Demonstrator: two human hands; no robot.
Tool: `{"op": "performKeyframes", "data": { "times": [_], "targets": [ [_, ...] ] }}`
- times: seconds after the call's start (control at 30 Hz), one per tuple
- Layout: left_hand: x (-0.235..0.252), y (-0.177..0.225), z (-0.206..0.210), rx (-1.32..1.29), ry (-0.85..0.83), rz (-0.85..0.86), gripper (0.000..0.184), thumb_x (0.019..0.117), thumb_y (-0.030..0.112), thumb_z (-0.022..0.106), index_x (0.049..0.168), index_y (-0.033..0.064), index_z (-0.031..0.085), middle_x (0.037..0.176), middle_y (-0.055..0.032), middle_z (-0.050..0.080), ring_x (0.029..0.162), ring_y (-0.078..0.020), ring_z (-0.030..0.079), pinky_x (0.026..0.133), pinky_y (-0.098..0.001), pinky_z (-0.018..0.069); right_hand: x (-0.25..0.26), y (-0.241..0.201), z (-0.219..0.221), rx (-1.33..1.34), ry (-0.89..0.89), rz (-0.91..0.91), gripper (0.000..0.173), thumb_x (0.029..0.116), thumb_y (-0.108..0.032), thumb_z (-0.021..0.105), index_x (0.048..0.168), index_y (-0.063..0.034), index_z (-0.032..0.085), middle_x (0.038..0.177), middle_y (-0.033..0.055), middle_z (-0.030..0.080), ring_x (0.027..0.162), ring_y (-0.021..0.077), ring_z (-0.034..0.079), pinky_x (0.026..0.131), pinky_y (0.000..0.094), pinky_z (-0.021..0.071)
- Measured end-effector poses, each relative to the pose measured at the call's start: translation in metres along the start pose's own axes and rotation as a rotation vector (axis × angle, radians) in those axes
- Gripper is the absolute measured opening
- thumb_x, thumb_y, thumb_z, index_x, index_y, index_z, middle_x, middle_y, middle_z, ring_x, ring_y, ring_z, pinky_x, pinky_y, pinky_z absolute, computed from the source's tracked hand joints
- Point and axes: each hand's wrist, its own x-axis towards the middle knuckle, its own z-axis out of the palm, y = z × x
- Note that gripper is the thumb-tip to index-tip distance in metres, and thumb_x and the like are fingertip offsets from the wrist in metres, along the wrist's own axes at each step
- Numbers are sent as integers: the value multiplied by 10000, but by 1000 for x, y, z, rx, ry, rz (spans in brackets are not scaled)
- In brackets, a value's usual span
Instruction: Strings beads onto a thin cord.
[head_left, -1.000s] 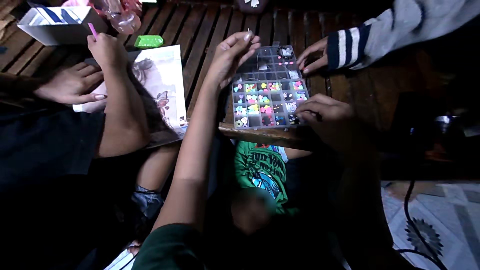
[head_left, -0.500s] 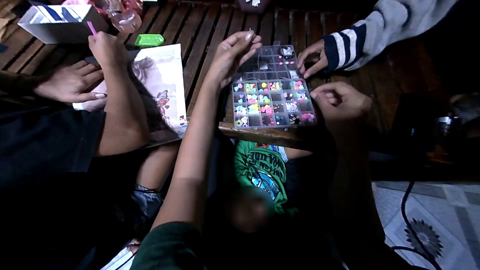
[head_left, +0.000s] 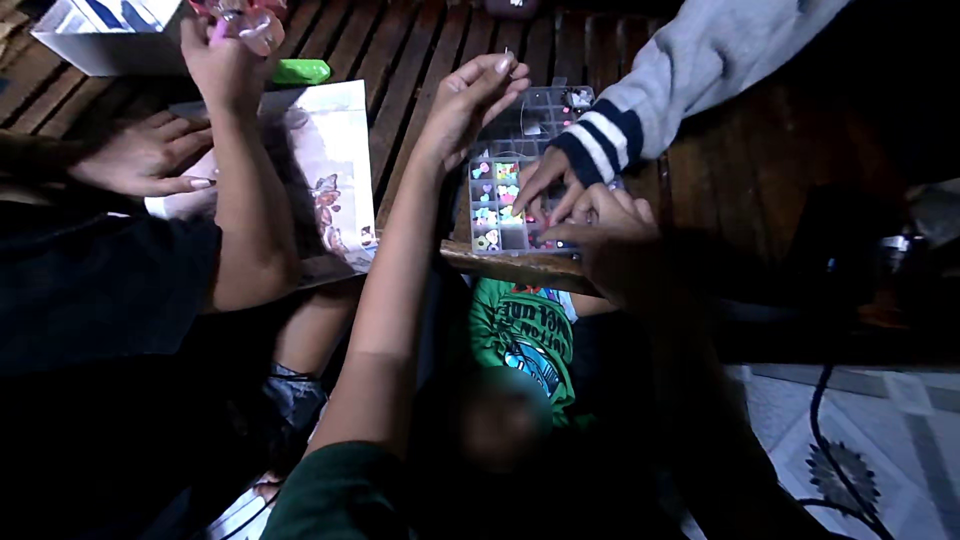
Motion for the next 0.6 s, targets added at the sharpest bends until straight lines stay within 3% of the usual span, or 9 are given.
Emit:
{"op": "performKeyframes", "data": {
  "times": [0.07, 0.13, 0.23, 0.3, 0.37, 0.53, 0.6],
  "targets": [
    [0, -1, -1, -3, -2, 0, 139, 1078, 67, 454, 1106, 43, 588, 1027, -20, 705, 974, -90, 697, 936, -256, 557, -3, -1, 0, 15, 24, 3, 360, 911, 56, 598, 1049, -200, 810, 993, 196, 624, 915, 383, 607, 807, 551, 440],
    [0, -1, -1, 0, -6, 5, 140, 1077, 66, 452, 1093, 52, 591, 1020, -10, 710, 964, -83, 700, 930, -252, 560, -4, 7, -2, 123, 183, -40, 189, 940, -2, 626, 984, -80, 793, 949, 223, 619, 799, 321, 578, 737, 486, 437],
    [0, -1, 0, -10, -4, 7, 143, 1075, 58, 454, 1078, 51, 597, 1011, -15, 719, 957, -85, 705, 926, -257, 565, -11, 20, -11, 129, 332, 35, 228, 985, -36, 538, 992, -20, 765, 985, 230, 628, 829, 285, 600, 762, 412, 493],
    [0, -1, -1, -3, -13, 4, 146, 1078, 68, 452, 1094, 48, 595, 1023, -19, 713, 970, -85, 699, 934, -257, 560, -16, 22, -17, 95, 375, 217, 252, 1039, -94, 506, 1081, 9, 733, 1029, 228, 650, 903, 277, 627, 814, 378, 506],
    [0, -1, -1, 0, -6, 2, 151, 1078, 62, 451, 1082, 47, 601, 1014, -17, 717, 965, -85, 703, 930, -255, 562, -20, 27, -20, 74, 341, 350, 256, 1052, -145, 522, 1176, 13, 681, 1044, 214, 659, 873, 241, 629, 794, 345, 515],
    [0, 0, 1, 12, 16, -15, 143, 1075, 65, 464, 1065, 59, 606, 998, -9, 723, 969, -83, 706, 920, -251, 566, -25, 37, -26, 70, 177, 313, 202, 1015, -103, 598, 1094, 31, 727, 1141, 236, 686, 1017, 377, 662, 893, 507, 520],
    [1, 0, 1, 7, 21, -17, 147, 1075, 65, 464, 1062, 60, 611, 990, -9, 723, 957, -82, 706, 909, -246, 568, -26, 39, -24, 68, 137, 251, 197, 1014, -94, 599, 1078, 17, 748, 1157, 225, 691, 1046, 388, 664, 911, 521, 524]
  ]
}}
